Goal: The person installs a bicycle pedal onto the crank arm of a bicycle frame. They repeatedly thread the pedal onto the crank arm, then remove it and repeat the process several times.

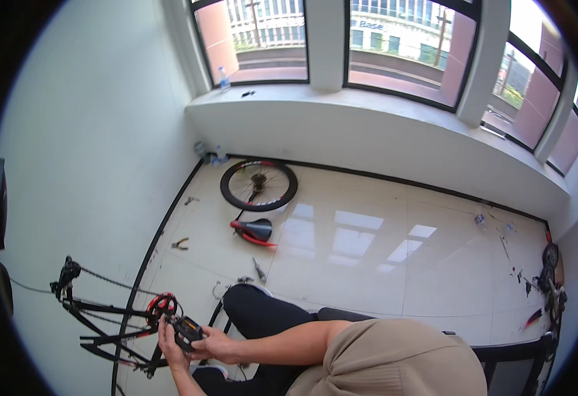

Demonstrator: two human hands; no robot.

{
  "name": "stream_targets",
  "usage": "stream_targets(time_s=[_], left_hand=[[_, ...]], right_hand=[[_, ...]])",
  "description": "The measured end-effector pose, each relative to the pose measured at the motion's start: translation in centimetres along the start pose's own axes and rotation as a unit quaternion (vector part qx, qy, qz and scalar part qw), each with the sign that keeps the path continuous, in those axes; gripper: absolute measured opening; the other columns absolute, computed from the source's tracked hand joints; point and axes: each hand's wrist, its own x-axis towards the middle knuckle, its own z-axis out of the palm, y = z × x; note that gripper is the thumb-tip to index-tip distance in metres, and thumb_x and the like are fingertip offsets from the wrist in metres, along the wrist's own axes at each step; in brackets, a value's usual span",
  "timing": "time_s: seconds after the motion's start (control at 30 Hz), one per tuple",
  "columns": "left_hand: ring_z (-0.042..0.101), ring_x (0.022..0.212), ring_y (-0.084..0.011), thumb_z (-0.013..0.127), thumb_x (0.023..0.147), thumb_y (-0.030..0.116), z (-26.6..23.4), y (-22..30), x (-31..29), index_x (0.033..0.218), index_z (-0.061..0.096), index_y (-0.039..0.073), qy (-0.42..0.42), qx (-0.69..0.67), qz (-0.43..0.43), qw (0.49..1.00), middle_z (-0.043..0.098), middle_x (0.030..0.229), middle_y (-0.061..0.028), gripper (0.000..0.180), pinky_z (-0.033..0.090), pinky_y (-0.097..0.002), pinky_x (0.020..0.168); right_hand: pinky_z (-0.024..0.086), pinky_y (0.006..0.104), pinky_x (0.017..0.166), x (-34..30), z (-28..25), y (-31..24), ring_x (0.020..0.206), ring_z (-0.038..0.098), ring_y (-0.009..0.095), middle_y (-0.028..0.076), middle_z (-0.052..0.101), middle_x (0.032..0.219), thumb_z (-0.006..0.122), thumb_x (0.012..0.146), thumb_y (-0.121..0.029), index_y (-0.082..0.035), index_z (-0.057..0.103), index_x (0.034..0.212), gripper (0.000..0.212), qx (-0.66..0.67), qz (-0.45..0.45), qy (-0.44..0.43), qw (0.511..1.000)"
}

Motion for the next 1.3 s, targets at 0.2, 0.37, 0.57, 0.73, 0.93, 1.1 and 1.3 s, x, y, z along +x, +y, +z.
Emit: stream_targets(time_s=[0.2, 0.37, 0.57, 0.73, 0.93, 1.1, 1.3], left_hand=[[0.063, 0.098, -0.0122, 0.058, 0.105, 0.023, 0.0, -0.5, 1.5, 0.130, 0.058, 0.006, 0.014, 0.051, -0.022, 0.998, 0.067, 0.114, -0.0044, 0.031, 0.052, -0.0272, 0.078], [0.064, 0.100, -0.0146, 0.059, 0.104, 0.022, 0.1, -0.5, 1.5, 0.128, 0.059, 0.001, 0.016, 0.076, 0.007, 0.997, 0.067, 0.114, -0.0079, 0.032, 0.053, -0.0288, 0.085], [0.062, 0.113, -0.0186, 0.064, 0.100, 0.023, 0.8, 1.6, 0.3, 0.138, 0.056, 0.000, 0.078, 0.084, -0.064, 0.991, 0.063, 0.130, -0.0101, 0.045, 0.053, -0.0339, 0.092], [0.062, 0.110, -0.0151, 0.063, 0.101, 0.035, 1.6, 0.8, 0.6, 0.136, 0.058, 0.002, 0.036, 0.069, -0.059, 0.995, 0.064, 0.125, -0.0072, 0.049, 0.053, -0.0345, 0.091], [0.063, 0.095, -0.0110, 0.054, 0.105, 0.047, 1.0, 1.9, -0.3, 0.126, 0.065, 0.002, 0.014, 0.019, -0.068, 0.997, 0.065, 0.111, -0.0028, 0.051, 0.053, -0.0287, 0.081], [0.059, 0.107, -0.0107, 0.065, 0.100, 0.030, 1.2, 2.3, -0.9, 0.136, 0.056, -0.001, -0.041, 0.014, -0.064, 0.997, 0.063, 0.118, -0.0032, 0.048, 0.047, -0.0258, 0.094], [0.056, 0.118, -0.0194, 0.075, 0.079, 0.016, 2.6, 3.3, -1.0, 0.143, 0.046, -0.003, -0.030, 0.150, -0.050, 0.987, 0.059, 0.129, -0.0132, 0.073, 0.045, -0.0303, 0.100]], right_hand=[[0.061, 0.0326, 0.090, 1.1, -1.5, 0.5, 0.102, 0.069, 0.022, 0.012, 0.062, 0.125, 0.055, 0.101, -0.004, -0.009, 0.044, 0.140, 0.041, 0.073, -0.007, -0.040, 0.997], [0.061, 0.0288, 0.079, 2.5, -2.6, 1.4, 0.087, 0.069, 0.017, 0.008, 0.065, 0.105, 0.062, 0.097, -0.005, -0.007, 0.047, 0.138, 0.044, -0.084, -0.078, 0.010, 0.993], [0.054, 0.0296, 0.079, -0.3, -0.7, 0.3, 0.087, 0.062, 0.011, 0.005, 0.064, 0.113, 0.069, 0.091, -0.003, -0.006, 0.058, 0.139, 0.049, -0.359, -0.213, 0.021, 0.908], [0.049, 0.0347, 0.102, 0.1, -2.7, 0.9, 0.119, 0.060, 0.028, 0.017, 0.059, 0.130, 0.072, 0.084, 0.005, -0.008, 0.060, 0.138, 0.056, -0.446, -0.362, 0.024, 0.818], [0.053, 0.0327, 0.088, -0.3, -2.2, 1.1, 0.118, 0.061, 0.026, 0.017, 0.049, 0.144, 0.075, 0.080, 0.009, -0.013, 0.065, 0.133, 0.058, -0.498, -0.336, 0.027, 0.799], [0.040, 0.0467, 0.110, -1.1, -2.1, 0.5, 0.131, 0.048, 0.046, 0.027, 0.047, 0.145, 0.082, 0.074, -0.002, -0.019, 0.068, 0.129, 0.059, -0.627, -0.385, 0.068, 0.674], [0.043, 0.0499, 0.105, -2.0, -1.1, -0.7, 0.125, 0.050, 0.046, 0.027, 0.046, 0.146, 0.079, 0.074, 0.001, -0.019, 0.070, 0.127, 0.057, -0.676, -0.391, 0.092, 0.618]])
